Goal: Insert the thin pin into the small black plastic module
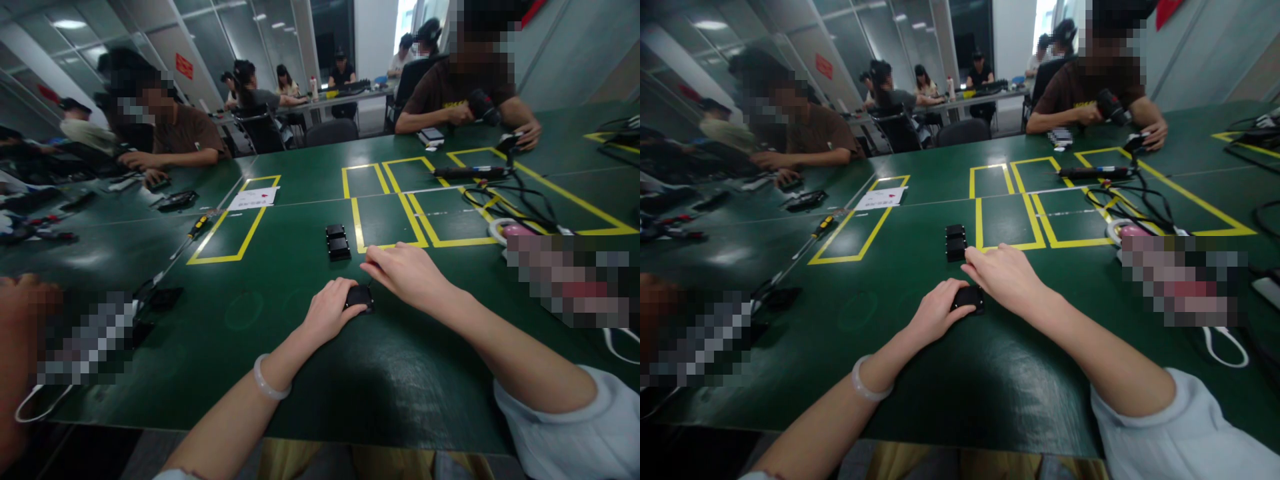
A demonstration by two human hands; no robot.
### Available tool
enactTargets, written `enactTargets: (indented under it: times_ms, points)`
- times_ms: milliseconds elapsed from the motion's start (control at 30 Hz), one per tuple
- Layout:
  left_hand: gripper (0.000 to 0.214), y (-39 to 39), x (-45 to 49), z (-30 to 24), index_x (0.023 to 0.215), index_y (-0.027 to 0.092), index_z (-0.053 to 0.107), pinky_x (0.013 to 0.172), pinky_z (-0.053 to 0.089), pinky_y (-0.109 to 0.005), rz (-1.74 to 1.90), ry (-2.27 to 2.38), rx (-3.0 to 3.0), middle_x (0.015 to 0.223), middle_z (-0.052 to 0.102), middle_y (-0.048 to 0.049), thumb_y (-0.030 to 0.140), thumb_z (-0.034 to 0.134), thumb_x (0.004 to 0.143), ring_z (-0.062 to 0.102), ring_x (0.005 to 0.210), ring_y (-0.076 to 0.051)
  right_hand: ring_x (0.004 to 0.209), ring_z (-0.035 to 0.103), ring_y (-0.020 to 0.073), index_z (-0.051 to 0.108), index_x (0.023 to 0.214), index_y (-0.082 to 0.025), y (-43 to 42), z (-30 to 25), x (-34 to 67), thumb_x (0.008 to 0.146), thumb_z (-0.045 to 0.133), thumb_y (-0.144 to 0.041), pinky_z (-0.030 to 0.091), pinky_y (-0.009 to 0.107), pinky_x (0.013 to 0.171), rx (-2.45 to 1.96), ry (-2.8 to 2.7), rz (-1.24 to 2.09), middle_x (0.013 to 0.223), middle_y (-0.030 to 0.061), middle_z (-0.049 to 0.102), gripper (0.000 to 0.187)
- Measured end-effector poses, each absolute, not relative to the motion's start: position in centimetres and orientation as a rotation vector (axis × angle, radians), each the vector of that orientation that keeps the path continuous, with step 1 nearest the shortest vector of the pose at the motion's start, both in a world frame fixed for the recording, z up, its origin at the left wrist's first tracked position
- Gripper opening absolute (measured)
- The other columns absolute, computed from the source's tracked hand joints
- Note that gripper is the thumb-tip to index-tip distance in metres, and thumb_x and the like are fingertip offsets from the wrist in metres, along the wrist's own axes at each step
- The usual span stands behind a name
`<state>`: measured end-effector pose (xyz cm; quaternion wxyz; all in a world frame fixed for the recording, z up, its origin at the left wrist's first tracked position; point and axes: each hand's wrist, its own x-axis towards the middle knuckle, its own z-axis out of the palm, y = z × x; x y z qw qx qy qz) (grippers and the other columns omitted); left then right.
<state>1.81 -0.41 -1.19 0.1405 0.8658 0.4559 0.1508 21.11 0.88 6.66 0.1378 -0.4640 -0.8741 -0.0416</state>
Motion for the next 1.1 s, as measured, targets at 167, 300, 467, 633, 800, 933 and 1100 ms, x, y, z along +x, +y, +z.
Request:
enactTargets:
  times_ms: [167,300,467,633,800,933,1100]
  points:
    - [0.035,-0.43,1.85,-1.11,0.114,0.020,0.049,0.081,0.048,-0.037,0.422,1.331,2.503,0.108,0.059,-0.0059,0.045,0.055,0.090,0.056,0.098,-0.024,0.072,0.060,0.0179,0.050,0.102,-0.018,0.67,6.71,21.13,0.092,0.041,-0.024,0.032,0.028,0.061,-1.266,-2.489,-0.092,0.083,0.0042,0.067,0.015]
    - [0.036,-0.46,1.82,-1.17,0.115,0.020,0.049,0.083,0.047,-0.037,0.443,1.318,2.497,0.108,0.059,-0.0062,0.045,0.054,0.090,0.056,0.099,-0.024,0.067,0.060,0.0183,0.052,0.093,-0.019,0.72,6.71,21.06,0.095,0.040,-0.033,0.031,0.029,0.063,-1.336,-2.511,-0.127,0.078,0.0043,0.067,0.019]
    - [0.034,-0.43,1.80,-1.22,0.114,0.020,0.050,0.083,0.047,-0.036,0.448,1.309,2.490,0.108,0.058,-0.0062,0.045,0.054,0.090,0.056,0.098,-0.023,0.071,0.060,0.0180,0.052,0.096,-0.018,0.80,6.72,21.04,0.094,0.038,-0.024,0.032,0.030,0.066,-1.277,-2.525,-0.123,0.082,0.0047,0.068,0.016]
    - [0.036,-0.41,1.77,-1.29,0.115,0.020,0.049,0.084,0.047,-0.038,0.457,1.305,2.506,0.108,0.058,-0.0061,0.045,0.054,0.090,0.056,0.099,-0.024,0.073,0.060,0.0186,0.051,0.098,-0.018,0.68,6.79,21.11,0.092,0.042,-0.030,0.033,0.030,0.066,-1.273,-2.501,-0.076,0.084,0.0047,0.067,0.016]
    - [0.035,-0.47,1.80,-1.17,0.115,0.020,0.049,0.083,0.047,-0.037,0.443,1.311,2.512,0.108,0.058,-0.0059,0.045,0.053,0.091,0.056,0.098,-0.024,0.068,0.059,0.0183,0.052,0.091,-0.019,0.80,6.62,21.01,0.096,0.037,-0.029,0.032,0.030,0.067,-1.312,-2.541,-0.136,0.078,0.0042,0.067,0.019]
    - [0.035,-0.48,1.82,-1.16,0.114,0.020,0.049,0.083,0.047,-0.037,0.437,1.314,2.511,0.108,0.058,-0.0056,0.045,0.054,0.090,0.056,0.098,-0.024,0.076,0.060,0.0185,0.051,0.097,-0.019,0.66,6.62,21.02,0.091,0.040,-0.022,0.032,0.030,0.068,-1.223,-2.508,-0.106,0.085,0.0044,0.066,0.012]
    - [0.036,-0.47,1.75,-1.23,0.116,0.020,0.048,0.085,0.047,-0.037,0.447,1.308,2.513,0.107,0.058,-0.0059,0.046,0.053,0.091,0.055,0.098,-0.023,0.069,0.058,0.0180,0.052,0.093,-0.018,0.80,6.61,21.08,0.094,0.040,-0.034,0.032,0.030,0.065,-1.297,-2.511,-0.138,0.078,0.0043,0.066,0.019]
